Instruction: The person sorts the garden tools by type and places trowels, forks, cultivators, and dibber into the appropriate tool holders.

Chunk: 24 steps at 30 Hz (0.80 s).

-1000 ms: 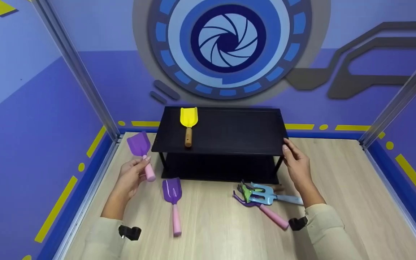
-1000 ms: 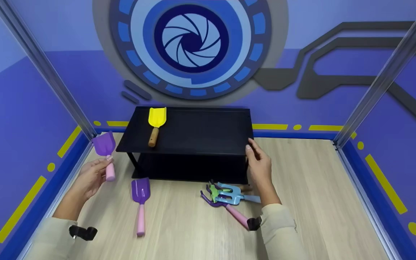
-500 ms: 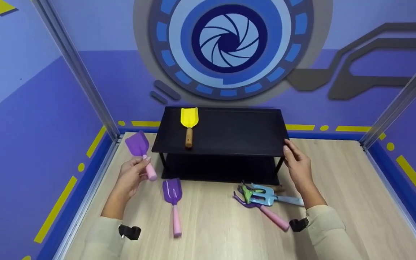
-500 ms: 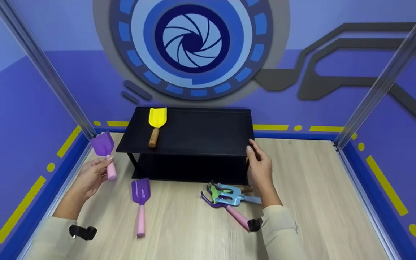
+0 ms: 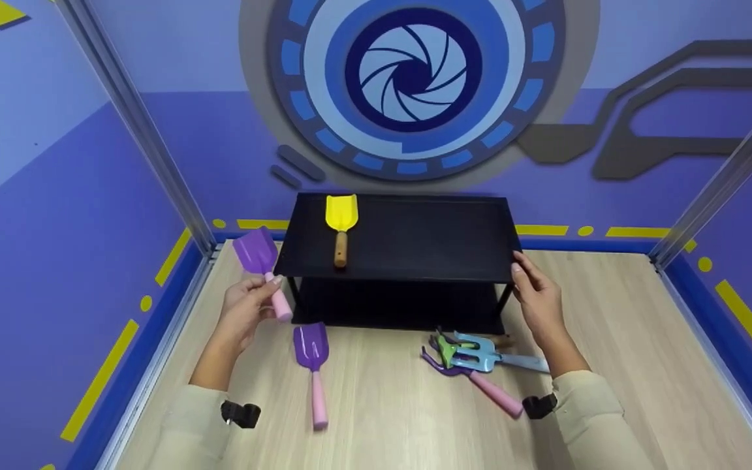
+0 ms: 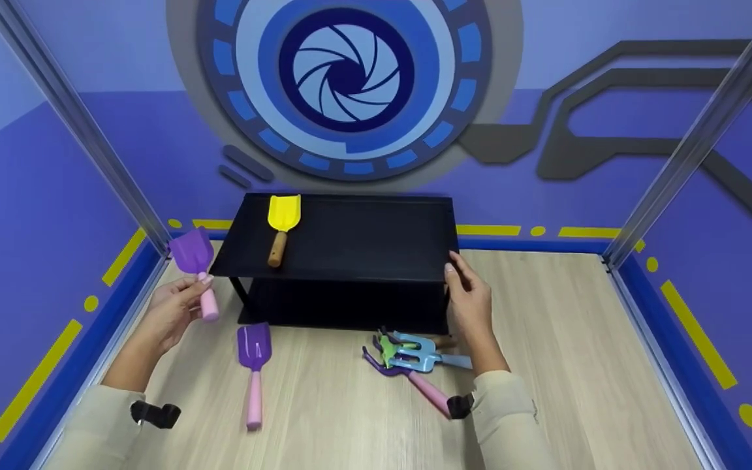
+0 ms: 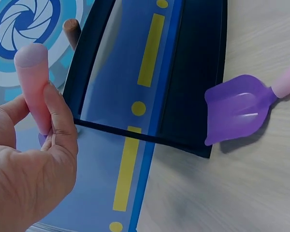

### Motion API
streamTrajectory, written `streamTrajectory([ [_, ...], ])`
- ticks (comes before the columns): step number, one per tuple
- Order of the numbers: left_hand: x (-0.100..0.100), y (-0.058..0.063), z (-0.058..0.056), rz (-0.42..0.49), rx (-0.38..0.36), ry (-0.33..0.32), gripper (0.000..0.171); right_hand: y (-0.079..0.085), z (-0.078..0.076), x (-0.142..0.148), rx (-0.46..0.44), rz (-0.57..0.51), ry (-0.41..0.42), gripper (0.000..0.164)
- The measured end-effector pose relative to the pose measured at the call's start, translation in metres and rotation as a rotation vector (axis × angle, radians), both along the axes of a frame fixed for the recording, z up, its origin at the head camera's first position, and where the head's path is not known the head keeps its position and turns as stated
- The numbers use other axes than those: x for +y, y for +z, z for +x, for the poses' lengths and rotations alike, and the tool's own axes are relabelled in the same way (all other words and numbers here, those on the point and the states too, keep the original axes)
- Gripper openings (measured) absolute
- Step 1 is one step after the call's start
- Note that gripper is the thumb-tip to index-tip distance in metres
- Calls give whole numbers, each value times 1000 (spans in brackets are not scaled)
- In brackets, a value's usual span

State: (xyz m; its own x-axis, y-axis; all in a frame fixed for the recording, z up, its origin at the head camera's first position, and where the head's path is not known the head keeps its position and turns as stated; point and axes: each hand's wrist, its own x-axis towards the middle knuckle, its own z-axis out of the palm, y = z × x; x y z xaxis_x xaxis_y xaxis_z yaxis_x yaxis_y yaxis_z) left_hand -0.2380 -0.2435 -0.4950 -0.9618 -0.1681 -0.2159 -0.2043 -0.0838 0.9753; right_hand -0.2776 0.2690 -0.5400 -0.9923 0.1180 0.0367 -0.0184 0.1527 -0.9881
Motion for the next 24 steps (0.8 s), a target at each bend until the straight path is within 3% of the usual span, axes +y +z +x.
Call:
streamTrajectory([
  [8, 12, 6, -8, -2, 9, -8, 29, 0, -1, 0, 0, -3, 1, 56],
  [24, 38, 13, -11, -28, 46, -48, 33, 0, 0, -2, 3, -8, -18, 55],
])
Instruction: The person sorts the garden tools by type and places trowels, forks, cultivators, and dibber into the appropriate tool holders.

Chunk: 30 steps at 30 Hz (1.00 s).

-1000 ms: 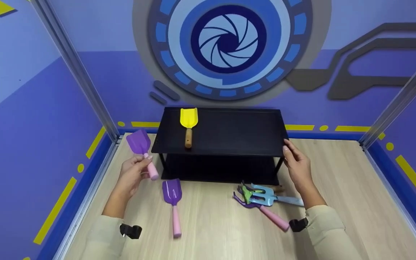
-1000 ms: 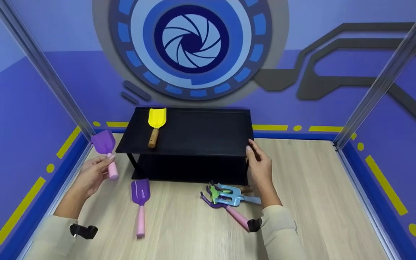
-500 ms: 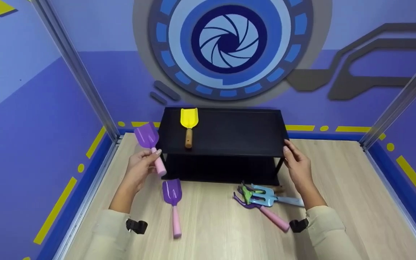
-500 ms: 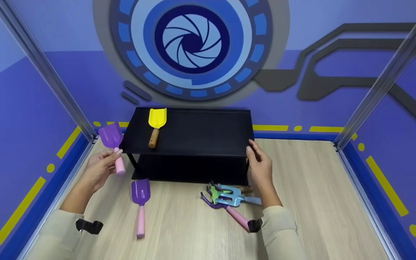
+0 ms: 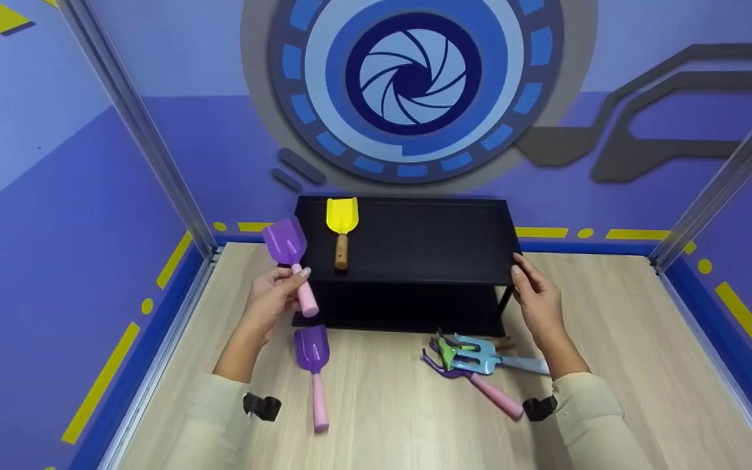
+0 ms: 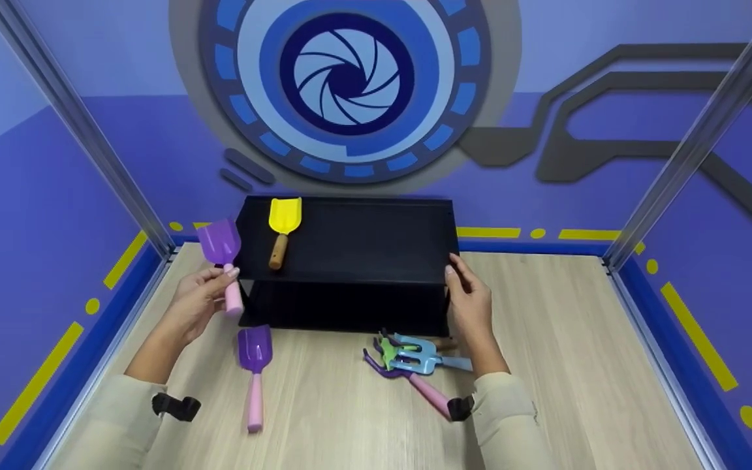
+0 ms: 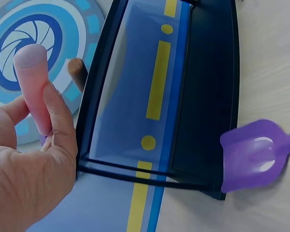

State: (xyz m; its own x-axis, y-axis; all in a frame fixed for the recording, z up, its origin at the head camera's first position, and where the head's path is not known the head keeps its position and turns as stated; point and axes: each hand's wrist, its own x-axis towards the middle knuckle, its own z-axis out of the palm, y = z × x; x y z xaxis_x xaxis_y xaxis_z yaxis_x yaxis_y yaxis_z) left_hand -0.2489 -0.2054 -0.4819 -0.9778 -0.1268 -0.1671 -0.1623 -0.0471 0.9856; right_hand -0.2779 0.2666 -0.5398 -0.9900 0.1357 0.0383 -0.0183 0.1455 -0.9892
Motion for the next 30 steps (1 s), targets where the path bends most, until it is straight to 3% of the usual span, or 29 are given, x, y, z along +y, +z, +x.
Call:
streamTrajectory([
  [10, 27, -3, -3, 56, 44, -33, 24, 0, 1, 0, -9, 7, 10, 57],
  [30, 56, 10, -18, 40, 69, -98, 25, 1, 1, 1, 4, -11, 14, 55],
])
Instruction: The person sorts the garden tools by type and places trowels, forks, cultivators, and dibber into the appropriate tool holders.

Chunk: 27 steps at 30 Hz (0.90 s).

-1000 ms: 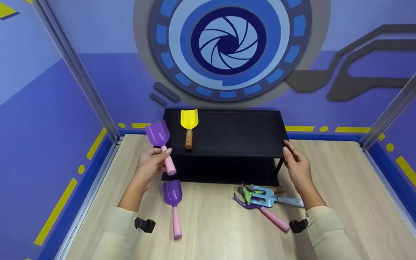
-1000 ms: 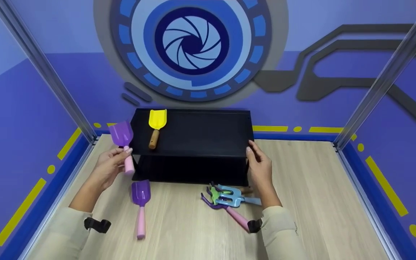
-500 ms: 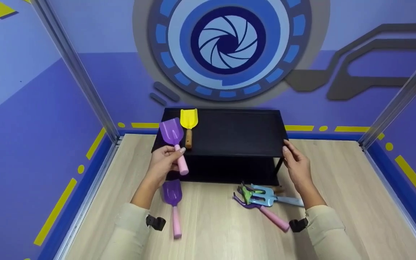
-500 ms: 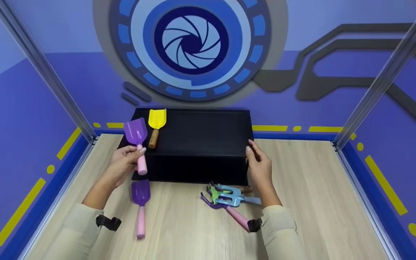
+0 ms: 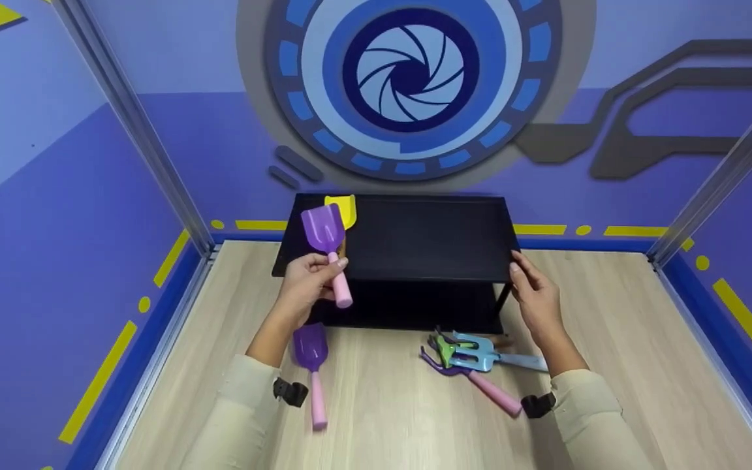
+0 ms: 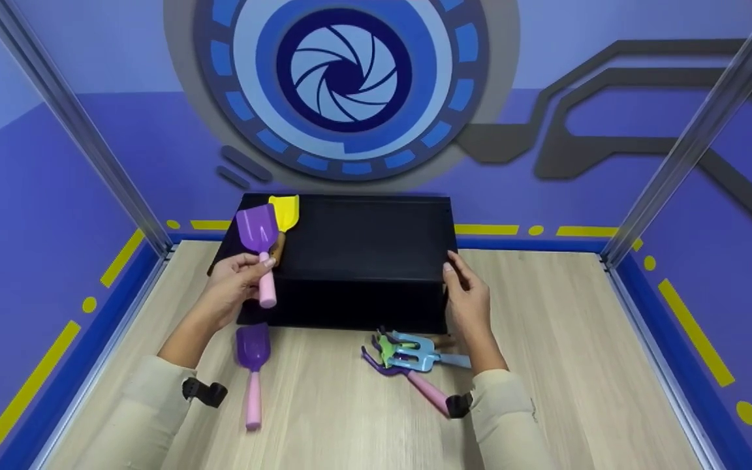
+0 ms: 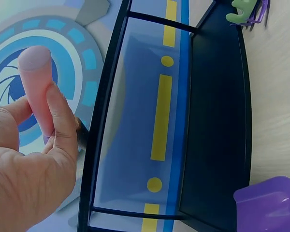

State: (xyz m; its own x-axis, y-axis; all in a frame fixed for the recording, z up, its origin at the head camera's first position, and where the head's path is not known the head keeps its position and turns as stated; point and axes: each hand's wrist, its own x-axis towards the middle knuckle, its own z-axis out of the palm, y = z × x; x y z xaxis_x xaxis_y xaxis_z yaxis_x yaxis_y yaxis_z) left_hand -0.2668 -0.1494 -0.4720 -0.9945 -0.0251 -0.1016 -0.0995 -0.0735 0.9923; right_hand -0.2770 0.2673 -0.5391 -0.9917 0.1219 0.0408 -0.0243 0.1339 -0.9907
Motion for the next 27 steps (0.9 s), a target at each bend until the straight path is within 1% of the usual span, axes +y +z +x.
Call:
streamTrajectory([
  [4, 1, 1, -2, -13, -3, 3, 31, -1, 0, 1, -3, 14, 1, 55],
  [8, 3, 2, -2, -9, -2, -11, 32, -1, 0, 1, -6, 12, -3, 55],
  [16, 7, 7, -2, 15, 7, -16, 26, -1, -1, 2, -8, 11, -1, 55],
  [27, 17, 12, -1, 28, 14, -24, 24, -1, -1, 2, -17, 12, -6, 55],
])
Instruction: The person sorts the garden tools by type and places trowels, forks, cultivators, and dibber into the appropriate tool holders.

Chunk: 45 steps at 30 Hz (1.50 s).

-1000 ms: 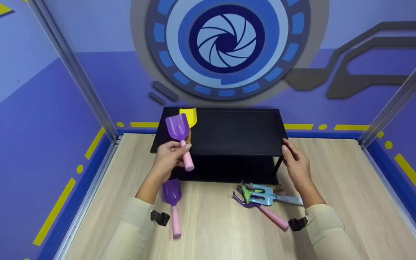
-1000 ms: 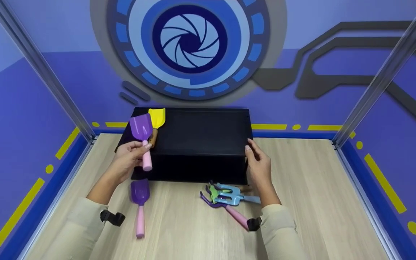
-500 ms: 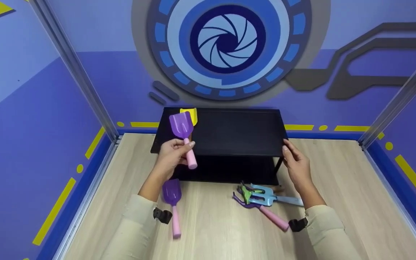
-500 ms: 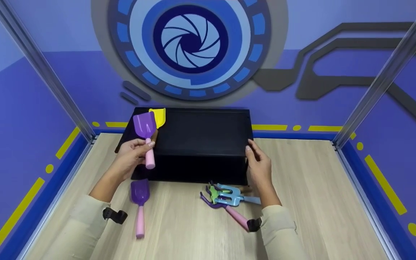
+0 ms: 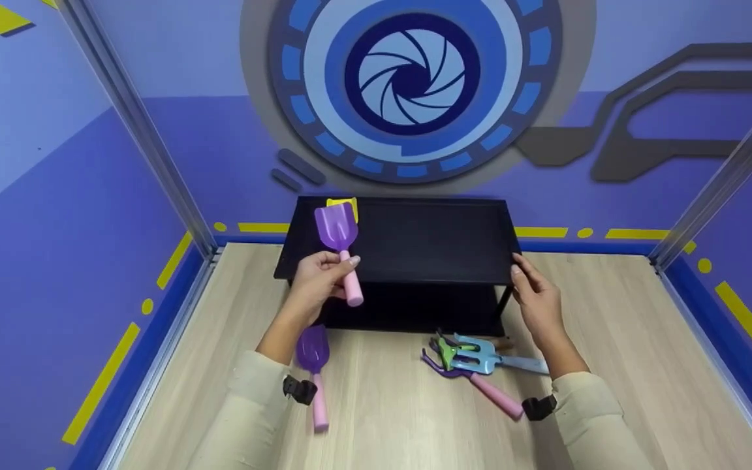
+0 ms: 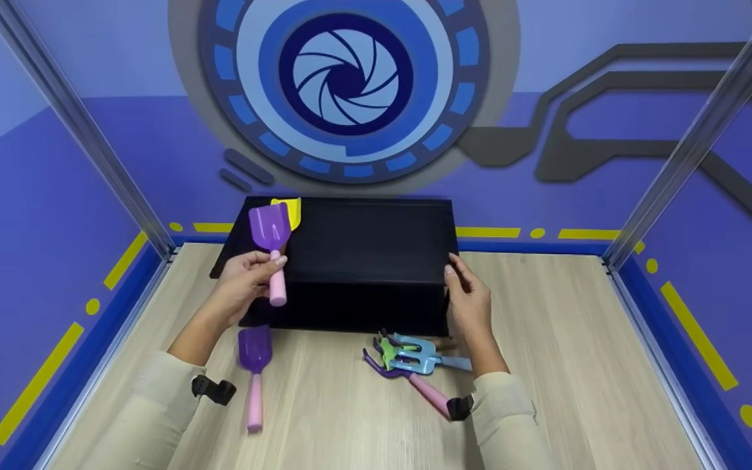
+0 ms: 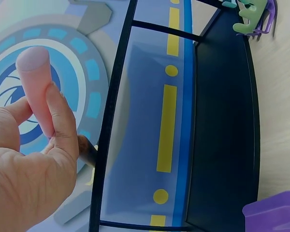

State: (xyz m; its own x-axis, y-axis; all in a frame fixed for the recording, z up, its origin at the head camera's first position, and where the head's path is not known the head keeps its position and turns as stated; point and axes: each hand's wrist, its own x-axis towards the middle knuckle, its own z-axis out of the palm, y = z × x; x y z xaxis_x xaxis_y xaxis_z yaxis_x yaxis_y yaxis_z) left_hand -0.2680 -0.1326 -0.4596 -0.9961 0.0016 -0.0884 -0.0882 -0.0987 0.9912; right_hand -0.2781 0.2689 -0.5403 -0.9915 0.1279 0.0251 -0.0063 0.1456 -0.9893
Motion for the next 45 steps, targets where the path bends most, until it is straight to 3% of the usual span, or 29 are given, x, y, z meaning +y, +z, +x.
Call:
streamTrajectory([
  [21, 30, 8, -8, -21, -3, -47, 29, 2, -1, -2, -3, 9, 2, 55],
  [35, 60, 10, -20, -72, -67, -89, 27, 1, 1, -1, 11, -6, 6, 56],
  [45, 71, 8, -27, -78, -89, -86, 27, 1, 1, -2, 22, -9, 6, 56],
])
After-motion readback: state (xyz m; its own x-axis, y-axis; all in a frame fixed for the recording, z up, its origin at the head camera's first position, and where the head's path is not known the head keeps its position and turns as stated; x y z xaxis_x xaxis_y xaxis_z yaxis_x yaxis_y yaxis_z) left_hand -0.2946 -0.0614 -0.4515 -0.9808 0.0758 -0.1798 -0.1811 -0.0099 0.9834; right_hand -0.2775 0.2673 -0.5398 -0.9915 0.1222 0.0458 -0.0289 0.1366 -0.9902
